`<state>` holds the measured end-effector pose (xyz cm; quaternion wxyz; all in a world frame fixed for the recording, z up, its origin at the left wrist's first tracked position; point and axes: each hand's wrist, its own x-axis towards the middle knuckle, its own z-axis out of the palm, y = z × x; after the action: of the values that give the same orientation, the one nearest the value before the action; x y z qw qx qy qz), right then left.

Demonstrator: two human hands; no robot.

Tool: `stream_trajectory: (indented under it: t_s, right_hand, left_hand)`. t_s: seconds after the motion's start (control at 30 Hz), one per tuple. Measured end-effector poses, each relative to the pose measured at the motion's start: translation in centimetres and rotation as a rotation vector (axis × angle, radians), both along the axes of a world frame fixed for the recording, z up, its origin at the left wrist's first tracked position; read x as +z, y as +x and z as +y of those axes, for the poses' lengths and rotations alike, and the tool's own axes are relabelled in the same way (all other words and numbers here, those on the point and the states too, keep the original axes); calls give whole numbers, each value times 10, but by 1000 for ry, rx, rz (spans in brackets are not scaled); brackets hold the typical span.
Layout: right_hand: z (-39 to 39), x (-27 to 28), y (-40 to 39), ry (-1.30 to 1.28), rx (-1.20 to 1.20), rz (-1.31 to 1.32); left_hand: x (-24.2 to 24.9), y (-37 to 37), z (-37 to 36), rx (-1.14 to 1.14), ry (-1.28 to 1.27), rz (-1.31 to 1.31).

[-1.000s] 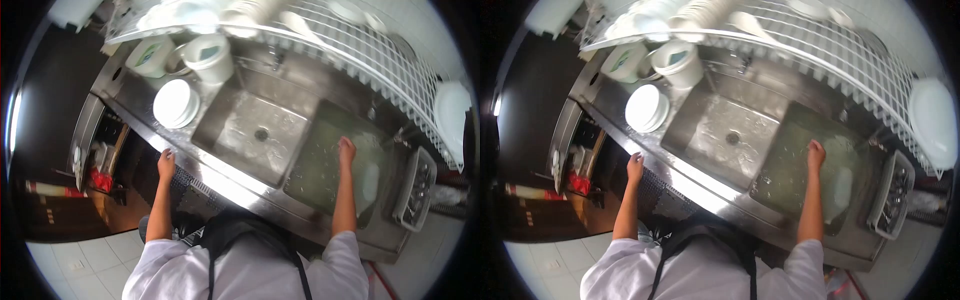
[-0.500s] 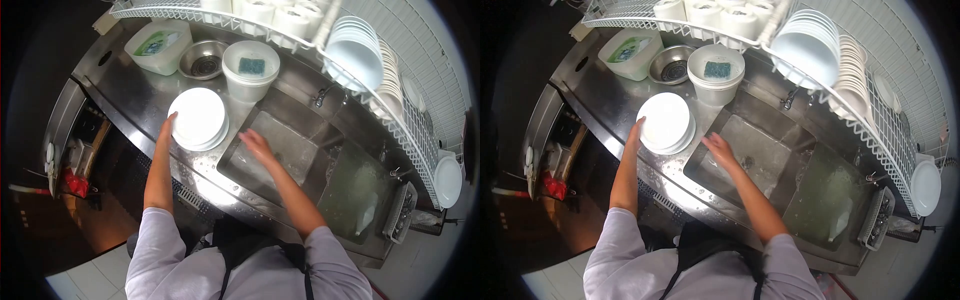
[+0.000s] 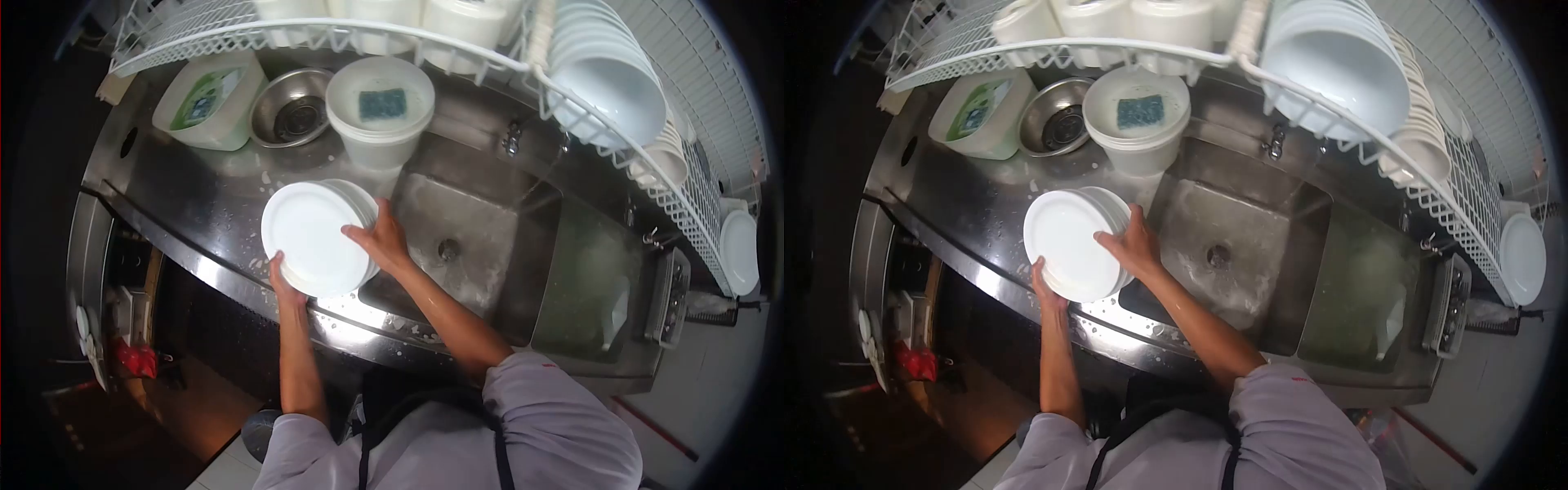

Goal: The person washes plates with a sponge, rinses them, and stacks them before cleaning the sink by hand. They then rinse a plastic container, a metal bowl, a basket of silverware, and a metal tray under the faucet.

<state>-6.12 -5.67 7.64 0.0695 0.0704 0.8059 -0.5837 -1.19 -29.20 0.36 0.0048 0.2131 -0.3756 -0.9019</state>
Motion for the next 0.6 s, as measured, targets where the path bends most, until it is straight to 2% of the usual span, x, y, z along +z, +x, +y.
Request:
stream_trajectory:
  t_s: [0.1,0.13,0.17,0.23,0.3,0.33,0.4,0.5,0.57,0.6]
  right_hand:
    - [31,62,34,236,29,155]
    - [41,75,49,260,13,294]
    - [52,88,63,299,-12,431]
    - [85,126,93,252,28,370]
    - [125,141,121,338,-50,407]
    - [149,142,134,284,-140,412]
    - [197,129,156,152,-289,435]
    - [276,68,187,-175,-568,385]
    - [331,31,214,-745,-693,216]
    - [362,-2,230,-900,-712,115]
  left_hand:
    - [18,11,50,88,161,81]
    - [7,11,59,65,137,74]
    - [8,7,73,87,-3,-46]
    - [35,12,123,-38,222,89]
    - [59,18,166,-205,315,146]
    - [68,21,186,-217,302,137]
    - [77,19,223,-378,125,125]
    - [92,20,287,-636,-172,57]
    - [101,19,335,-813,-398,-30]
    - [109,24,368,-927,-489,-6]
